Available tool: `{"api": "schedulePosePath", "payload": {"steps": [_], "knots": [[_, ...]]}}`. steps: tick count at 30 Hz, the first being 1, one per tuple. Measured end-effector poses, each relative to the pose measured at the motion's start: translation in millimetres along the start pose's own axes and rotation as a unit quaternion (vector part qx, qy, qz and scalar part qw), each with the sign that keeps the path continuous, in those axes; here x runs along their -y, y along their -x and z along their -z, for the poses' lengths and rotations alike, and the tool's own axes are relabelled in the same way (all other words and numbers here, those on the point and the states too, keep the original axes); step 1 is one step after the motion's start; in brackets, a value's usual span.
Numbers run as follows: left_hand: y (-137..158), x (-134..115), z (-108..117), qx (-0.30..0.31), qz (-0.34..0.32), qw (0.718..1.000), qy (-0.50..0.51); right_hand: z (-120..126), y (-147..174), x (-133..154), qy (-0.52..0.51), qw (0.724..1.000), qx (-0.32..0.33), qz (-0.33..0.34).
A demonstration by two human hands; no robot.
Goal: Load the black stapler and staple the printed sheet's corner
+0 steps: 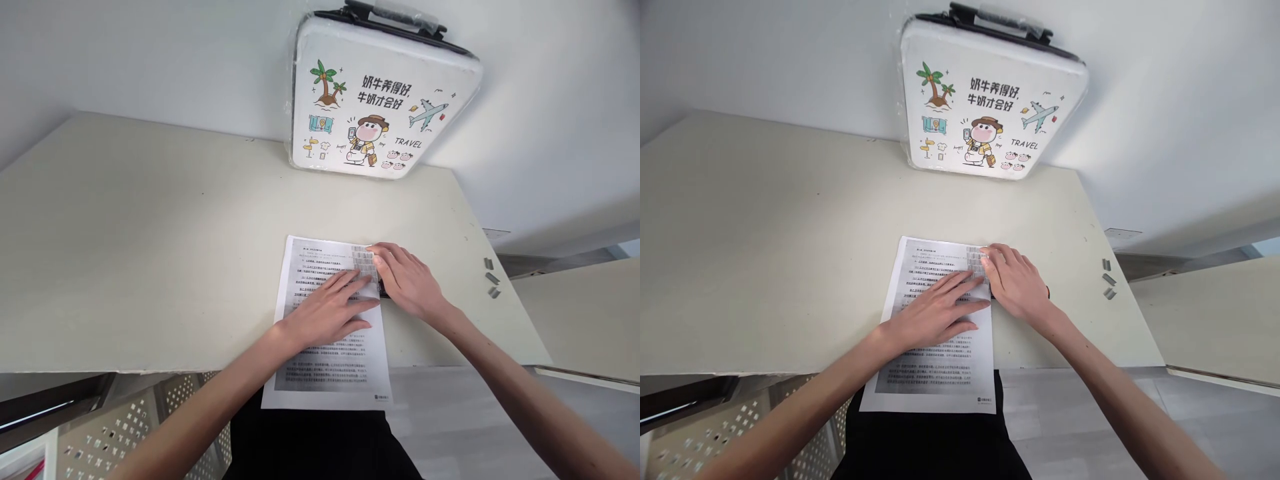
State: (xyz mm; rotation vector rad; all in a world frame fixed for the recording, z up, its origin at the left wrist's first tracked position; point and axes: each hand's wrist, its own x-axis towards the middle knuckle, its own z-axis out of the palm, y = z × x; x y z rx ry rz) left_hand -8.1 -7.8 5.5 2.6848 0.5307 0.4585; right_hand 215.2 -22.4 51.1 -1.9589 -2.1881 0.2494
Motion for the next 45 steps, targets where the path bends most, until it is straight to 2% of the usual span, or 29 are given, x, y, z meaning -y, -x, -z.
{"api": "schedulePosePath", "payload": {"steps": [19, 31, 45], "knots": [[1, 0, 0, -0.012, -0.001, 1.0, 0.003, 1, -2, 0, -0.005, 1.0, 0.008, -0.003], [0, 1, 1, -0.029, -0.004, 1.0, 0.002, -5, -3, 2, 0.065, 0.998, 0.012, 0.008], [2, 0, 2, -0.011, 0.016, 1.0, -0.017, -21, -9, 5, 0.13, 0.991, -0.001, 0.03]]}}
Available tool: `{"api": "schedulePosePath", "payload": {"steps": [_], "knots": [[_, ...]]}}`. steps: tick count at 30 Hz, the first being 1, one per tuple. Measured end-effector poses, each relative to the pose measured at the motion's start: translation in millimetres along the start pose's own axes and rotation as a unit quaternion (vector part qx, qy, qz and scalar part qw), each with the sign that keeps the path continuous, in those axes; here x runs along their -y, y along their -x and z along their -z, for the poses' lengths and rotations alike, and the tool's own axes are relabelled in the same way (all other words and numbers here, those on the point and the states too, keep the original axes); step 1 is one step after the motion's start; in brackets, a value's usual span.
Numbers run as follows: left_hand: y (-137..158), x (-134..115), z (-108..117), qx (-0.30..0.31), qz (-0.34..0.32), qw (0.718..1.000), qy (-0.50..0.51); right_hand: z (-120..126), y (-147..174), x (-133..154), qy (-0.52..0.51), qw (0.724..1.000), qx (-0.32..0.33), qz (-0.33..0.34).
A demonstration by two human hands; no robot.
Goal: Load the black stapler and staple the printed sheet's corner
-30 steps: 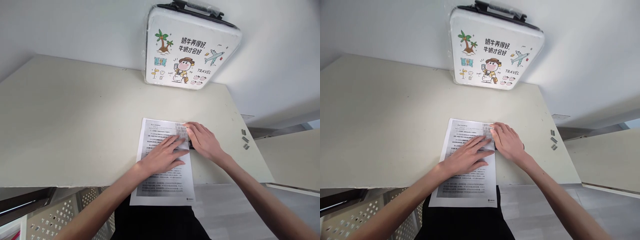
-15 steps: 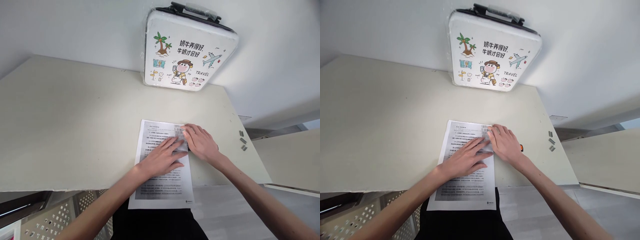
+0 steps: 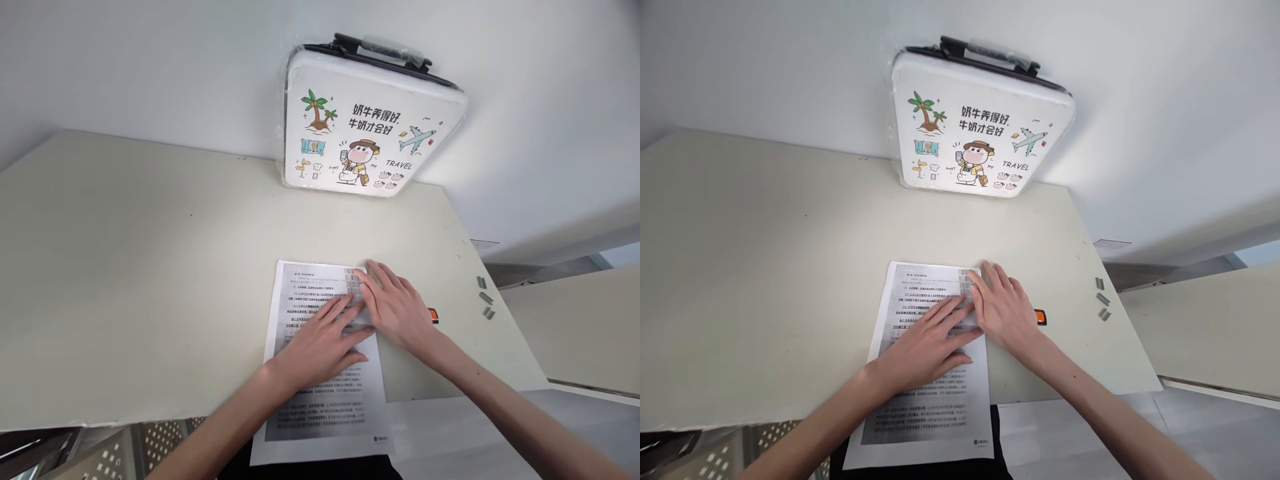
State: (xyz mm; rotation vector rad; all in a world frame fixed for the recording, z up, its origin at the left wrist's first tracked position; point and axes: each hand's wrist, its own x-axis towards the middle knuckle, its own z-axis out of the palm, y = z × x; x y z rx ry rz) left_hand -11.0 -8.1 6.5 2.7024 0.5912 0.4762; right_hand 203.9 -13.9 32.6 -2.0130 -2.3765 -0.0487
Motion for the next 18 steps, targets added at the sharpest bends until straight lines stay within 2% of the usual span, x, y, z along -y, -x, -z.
{"api": "schedulePosePath", "payload": {"steps": [8, 13, 18], "knots": [[0, 1, 4, 0.006, 0.0, 1.0, 0.011, -9, -2, 3, 0.008, 1.0, -0.025, 0.004], [1, -1, 10, 0.003, 0.003, 1.0, 0.01, -4, -4, 6, 0.004, 0.999, -0.033, 0.006], [3, -2, 11, -0.003, 0.002, 1.0, 0.003, 11, 0, 1, -0.092, 0.994, -0.056, -0.008]]}}
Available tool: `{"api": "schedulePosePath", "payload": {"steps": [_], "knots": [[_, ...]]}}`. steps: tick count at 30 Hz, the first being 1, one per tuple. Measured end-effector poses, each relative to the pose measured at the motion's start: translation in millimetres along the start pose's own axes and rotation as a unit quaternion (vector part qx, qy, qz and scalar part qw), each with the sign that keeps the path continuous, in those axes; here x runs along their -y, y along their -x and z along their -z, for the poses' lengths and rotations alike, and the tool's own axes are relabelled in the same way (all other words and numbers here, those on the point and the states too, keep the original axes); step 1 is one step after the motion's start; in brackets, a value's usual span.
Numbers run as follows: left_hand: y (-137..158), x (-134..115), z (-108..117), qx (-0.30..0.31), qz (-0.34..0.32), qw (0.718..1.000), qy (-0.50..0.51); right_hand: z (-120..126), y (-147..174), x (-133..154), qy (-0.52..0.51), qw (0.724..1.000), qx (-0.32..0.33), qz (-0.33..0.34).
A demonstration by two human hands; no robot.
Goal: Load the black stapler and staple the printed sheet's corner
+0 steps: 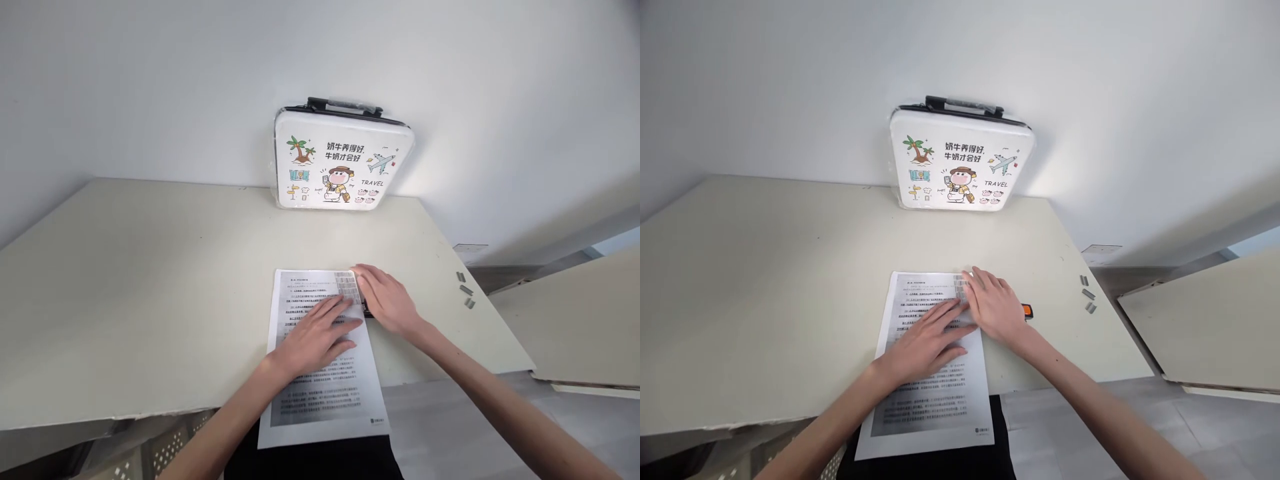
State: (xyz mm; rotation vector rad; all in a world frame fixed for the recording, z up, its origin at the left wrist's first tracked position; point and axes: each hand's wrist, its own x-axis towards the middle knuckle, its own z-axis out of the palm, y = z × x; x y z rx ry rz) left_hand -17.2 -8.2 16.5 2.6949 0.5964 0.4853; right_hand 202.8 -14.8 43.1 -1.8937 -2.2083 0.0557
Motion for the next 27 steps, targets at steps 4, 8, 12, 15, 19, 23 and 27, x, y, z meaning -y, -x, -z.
{"api": "schedulePosePath", "payload": {"steps": [4, 8, 12, 15, 19, 23, 27], "knots": [[3, -1, -1, -0.004, -0.003, 1.0, -0.006, 12, 15, -13, -0.127, 0.991, -0.046, -0.012], [10, -1, 3, -0.005, 0.002, 1.0, -0.021, 7, 44, -33, -0.131, 0.989, -0.07, 0.022], [18, 3, 9, 0.003, 0.011, 0.999, -0.039, -7, 77, -56, -0.124, 0.988, -0.086, 0.018], [24, 3, 17, 0.014, 0.012, 0.998, -0.054, -15, 99, -70, -0.163, 0.982, -0.09, -0.043], [45, -4, 33, 0.021, 0.04, 0.995, -0.086, -19, 117, -77, -0.23, 0.963, -0.096, -0.108], [92, -10, 48, 0.01, 0.104, 0.987, -0.123, -16, 119, -77, -0.277, 0.949, -0.094, -0.115], [139, -11, 57, 0.018, 0.145, 0.977, -0.156, -11, 116, -78, -0.33, 0.932, -0.085, -0.125]]}}
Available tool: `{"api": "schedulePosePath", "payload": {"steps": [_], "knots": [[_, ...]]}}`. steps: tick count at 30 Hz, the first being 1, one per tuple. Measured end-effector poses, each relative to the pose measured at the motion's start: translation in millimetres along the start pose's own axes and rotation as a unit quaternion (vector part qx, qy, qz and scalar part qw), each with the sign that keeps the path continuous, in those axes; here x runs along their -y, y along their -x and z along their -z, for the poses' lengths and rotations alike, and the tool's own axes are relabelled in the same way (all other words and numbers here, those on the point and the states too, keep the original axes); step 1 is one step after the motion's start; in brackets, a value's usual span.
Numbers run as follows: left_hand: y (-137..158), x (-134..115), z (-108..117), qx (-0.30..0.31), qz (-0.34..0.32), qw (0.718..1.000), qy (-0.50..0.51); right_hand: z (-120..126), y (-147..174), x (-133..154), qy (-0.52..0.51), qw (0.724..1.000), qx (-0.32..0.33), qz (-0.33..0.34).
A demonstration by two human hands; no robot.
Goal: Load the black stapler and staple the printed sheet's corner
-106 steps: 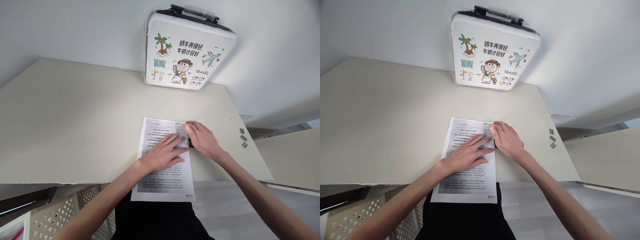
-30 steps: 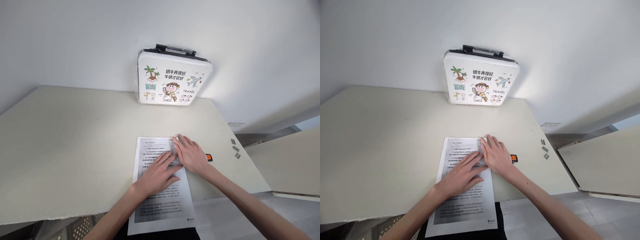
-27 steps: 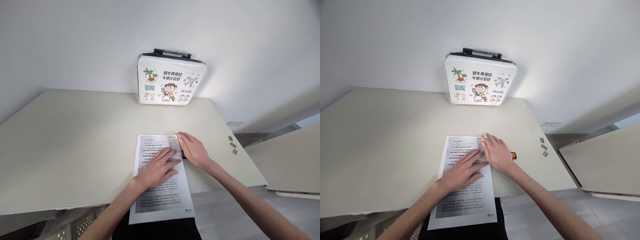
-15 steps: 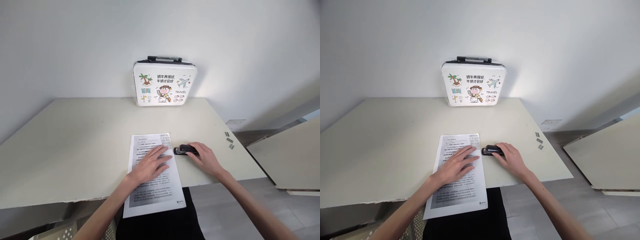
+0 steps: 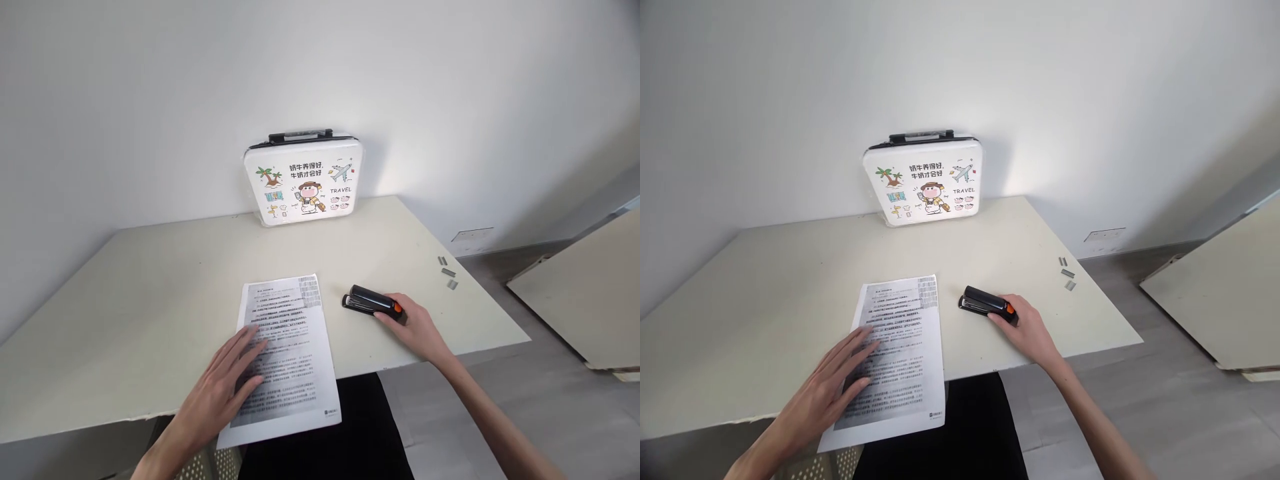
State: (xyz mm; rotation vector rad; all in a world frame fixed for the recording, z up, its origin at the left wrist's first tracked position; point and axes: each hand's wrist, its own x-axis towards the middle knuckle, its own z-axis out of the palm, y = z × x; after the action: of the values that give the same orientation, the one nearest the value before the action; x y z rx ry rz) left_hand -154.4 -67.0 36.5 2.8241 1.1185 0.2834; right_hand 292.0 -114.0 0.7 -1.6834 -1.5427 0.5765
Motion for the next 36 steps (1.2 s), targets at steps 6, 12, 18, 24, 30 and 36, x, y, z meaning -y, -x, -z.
{"api": "schedulePosePath", "payload": {"steps": [6, 12, 18, 24, 30, 36], "knots": [[1, -7, 1, 0.04, -0.011, 0.999, -0.029, 10, -1, 7, -0.124, 0.991, 0.002, -0.043], [-76, -27, -19, 0.051, -0.065, 0.996, -0.026, 18, 1, 14, -0.193, 0.978, -0.049, -0.063], [-180, -60, -62, 0.042, -0.079, 0.996, -0.004, 31, 30, 20, -0.218, 0.963, -0.127, -0.093], [-271, -113, -98, 0.027, -0.058, 0.998, 0.024, 44, 52, 25, -0.215, 0.951, -0.177, -0.131], [-295, -128, -103, 0.01, -0.029, 0.992, 0.119, 40, 52, 23, -0.22, 0.946, -0.188, -0.144], [-261, -55, -73, -0.065, -0.003, 0.935, 0.349, 16, 32, 29, -0.197, 0.963, -0.147, -0.11]]}}
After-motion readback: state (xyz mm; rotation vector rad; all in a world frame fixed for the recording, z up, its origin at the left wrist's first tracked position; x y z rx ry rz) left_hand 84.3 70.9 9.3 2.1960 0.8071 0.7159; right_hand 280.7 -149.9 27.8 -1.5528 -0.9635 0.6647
